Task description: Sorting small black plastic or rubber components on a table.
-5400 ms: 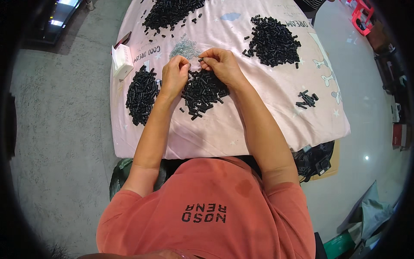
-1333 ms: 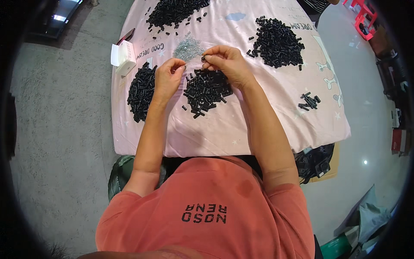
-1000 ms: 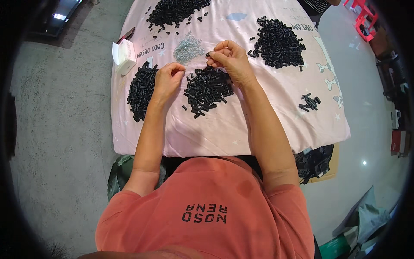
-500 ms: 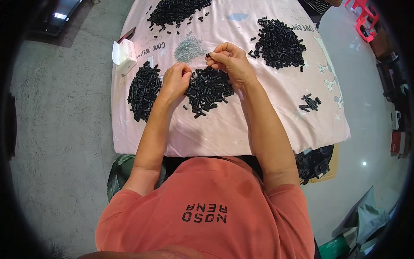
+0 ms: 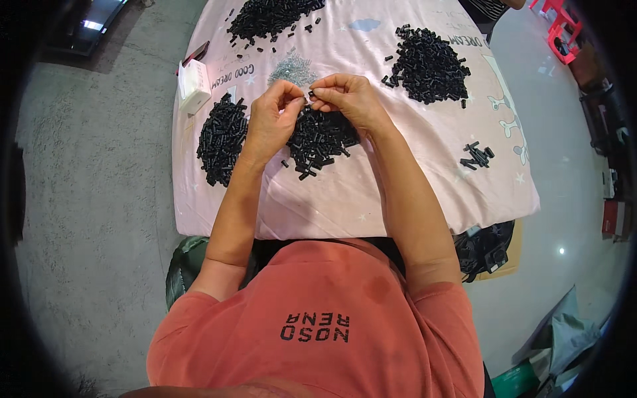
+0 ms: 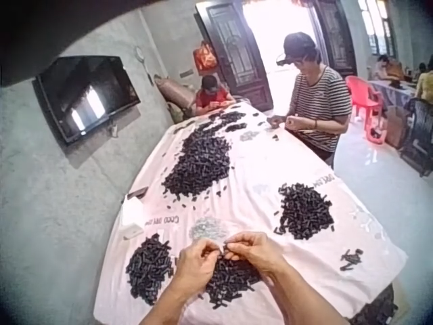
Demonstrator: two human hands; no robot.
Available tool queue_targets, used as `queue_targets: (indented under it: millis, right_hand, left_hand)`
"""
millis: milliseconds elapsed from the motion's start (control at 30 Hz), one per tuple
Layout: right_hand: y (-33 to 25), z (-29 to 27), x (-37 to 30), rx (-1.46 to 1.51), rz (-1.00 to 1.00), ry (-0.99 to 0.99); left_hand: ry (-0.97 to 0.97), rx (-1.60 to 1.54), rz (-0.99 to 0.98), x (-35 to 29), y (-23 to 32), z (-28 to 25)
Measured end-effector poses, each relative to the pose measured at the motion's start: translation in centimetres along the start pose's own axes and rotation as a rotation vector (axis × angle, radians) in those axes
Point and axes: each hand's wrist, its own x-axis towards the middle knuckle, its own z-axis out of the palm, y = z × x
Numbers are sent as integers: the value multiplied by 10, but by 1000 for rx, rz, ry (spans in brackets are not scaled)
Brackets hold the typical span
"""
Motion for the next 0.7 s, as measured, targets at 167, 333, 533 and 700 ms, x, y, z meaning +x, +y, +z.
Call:
queue_targets:
  millis: [167,333,533,700]
  right_hand:
    - [0,-2,0,-71,10,-33]
    - [-2,-2,-2,-64,14,-47]
    - [1,-6,0,65,64,-64]
    - [-1,-6,0,39,73,-62]
  left_hand:
    - [-32,34,-11,3,7,0]
    - [-28,18,15,10,5,0]
    - [-98,-125,-75,17,-10,2]
    - [-128,-68,-89,13,-6,1]
